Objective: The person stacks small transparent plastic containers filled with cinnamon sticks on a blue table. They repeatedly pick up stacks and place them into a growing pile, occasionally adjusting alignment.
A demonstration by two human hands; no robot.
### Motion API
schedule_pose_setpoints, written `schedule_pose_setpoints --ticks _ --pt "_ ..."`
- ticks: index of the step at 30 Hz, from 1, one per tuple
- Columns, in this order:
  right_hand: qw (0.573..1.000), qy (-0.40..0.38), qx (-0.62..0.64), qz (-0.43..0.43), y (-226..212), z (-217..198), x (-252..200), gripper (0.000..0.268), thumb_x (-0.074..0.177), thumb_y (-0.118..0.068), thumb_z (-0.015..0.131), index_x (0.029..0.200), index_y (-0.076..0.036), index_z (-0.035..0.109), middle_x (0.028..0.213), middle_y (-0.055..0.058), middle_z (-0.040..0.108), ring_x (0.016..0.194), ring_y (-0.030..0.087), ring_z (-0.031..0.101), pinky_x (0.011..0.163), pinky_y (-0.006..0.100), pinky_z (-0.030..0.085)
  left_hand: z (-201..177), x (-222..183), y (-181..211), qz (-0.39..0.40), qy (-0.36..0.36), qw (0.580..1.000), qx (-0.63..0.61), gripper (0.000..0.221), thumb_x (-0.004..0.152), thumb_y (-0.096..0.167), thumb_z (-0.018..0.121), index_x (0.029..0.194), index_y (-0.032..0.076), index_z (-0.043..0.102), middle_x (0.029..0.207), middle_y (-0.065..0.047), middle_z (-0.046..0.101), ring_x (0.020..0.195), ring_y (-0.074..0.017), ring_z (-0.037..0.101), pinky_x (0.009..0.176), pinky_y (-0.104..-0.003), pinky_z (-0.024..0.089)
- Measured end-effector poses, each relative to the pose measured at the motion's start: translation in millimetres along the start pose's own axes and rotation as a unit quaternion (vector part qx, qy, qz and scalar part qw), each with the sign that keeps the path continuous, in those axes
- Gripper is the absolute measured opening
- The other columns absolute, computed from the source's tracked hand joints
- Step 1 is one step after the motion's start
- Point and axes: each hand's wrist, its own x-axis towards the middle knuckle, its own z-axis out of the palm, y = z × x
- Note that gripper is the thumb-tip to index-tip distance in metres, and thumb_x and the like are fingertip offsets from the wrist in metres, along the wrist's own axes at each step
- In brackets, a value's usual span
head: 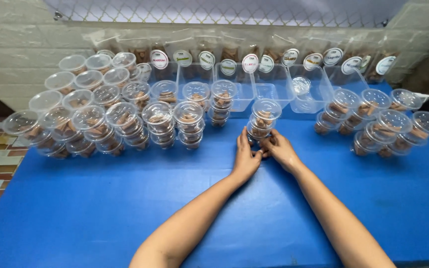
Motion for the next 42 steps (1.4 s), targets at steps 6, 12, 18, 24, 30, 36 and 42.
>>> schedule_pose_setpoints --ticks 6,12,18,24,30,36,42 --pt "1.0 -0.008 0.004 -0.004 -7.1 20.4 23.8 0.046 0.099 -0.009 0.059 0.143 -0.002 0.046 0.093 0.024 0.068 0.072 0.03 0.072 0.061 0.038 0.065 -17.0 22.7 -16.0 -0.001 0.004 1.0 0.015 0.098 0.079 -0.001 0.07 0.158 -0.005 0.01 0.144 -0.035 0.03 0.118 -0.0492 0.054 0.085 -0.041 0.064" --pt "1.0 -0.005 -0.002 -0.011 -20.2 31.6 40.2 0.04 0.1 -0.013 0.06 0.137 0.0 0.051 0.089 0.024 0.07 0.066 0.026 0.072 0.054 0.035 0.064 -21.4 34.3 -22.2 0.01 0.022 0.999 0.024 0.097 0.08 -0.001 0.066 0.158 -0.005 0.009 0.145 -0.034 0.029 0.123 -0.0491 0.051 0.086 -0.037 0.065" --pt "0.999 0.0 -0.026 -0.032 -15.8 35.1 54.8 0.04 0.099 -0.015 0.062 0.135 -0.001 0.053 0.086 0.021 0.069 0.064 0.024 0.071 0.052 0.034 0.062 -20.6 32.6 -7.6 0.013 0.046 0.999 -0.008 0.091 0.081 -0.006 0.062 0.156 -0.008 0.011 0.148 -0.035 0.024 0.126 -0.052 0.049 0.091 -0.042 0.062" --pt "0.996 0.016 -0.062 -0.057 -38.0 46.4 44.6 0.036 0.1 -0.011 0.059 0.132 0.002 0.054 0.084 0.022 0.071 0.057 0.025 0.072 0.048 0.034 0.06 -19.6 31.0 -2.5 0.02 0.036 0.999 -0.017 0.094 0.08 -0.01 0.062 0.156 -0.009 0.007 0.151 -0.038 0.017 0.132 -0.0577 0.04 0.098 -0.046 0.058" --pt "0.995 0.033 -0.076 -0.063 -28.1 44.2 52.4 0.035 0.1 -0.013 0.06 0.131 0.001 0.055 0.082 0.021 0.072 0.054 0.024 0.071 0.046 0.033 0.058 -21.8 33.1 -2.1 0.012 0.019 0.999 -0.029 0.094 0.082 -0.009 0.06 0.158 -0.007 0.006 0.155 -0.037 0.014 0.136 -0.0575 0.037 0.1 -0.045 0.056" --pt "0.983 0.051 -0.163 -0.072 -36.3 45.6 47.6 0.036 0.099 -0.021 0.063 0.13 -0.002 0.059 0.081 0.018 0.075 0.066 0.029 0.075 0.064 0.042 0.058 -24.1 32.7 -2.5 0.026 0.025 0.999 -0.017 0.093 0.082 -0.008 0.062 0.158 -0.006 0.009 0.155 -0.037 0.016 0.134 -0.058 0.039 0.099 -0.045 0.058" --pt "0.975 0.074 -0.2 -0.063 -41.8 46.6 40.7 0.037 0.098 -0.024 0.064 0.13 -0.004 0.061 0.08 0.015 0.076 0.074 0.029 0.076 0.076 0.044 0.057 -21.3 32.2 -6.7 0.029 0.038 0.999 -0.011 0.091 0.082 -0.007 0.062 0.157 -0.006 0.012 0.153 -0.036 0.021 0.13 -0.0541 0.046 0.097 -0.044 0.059"
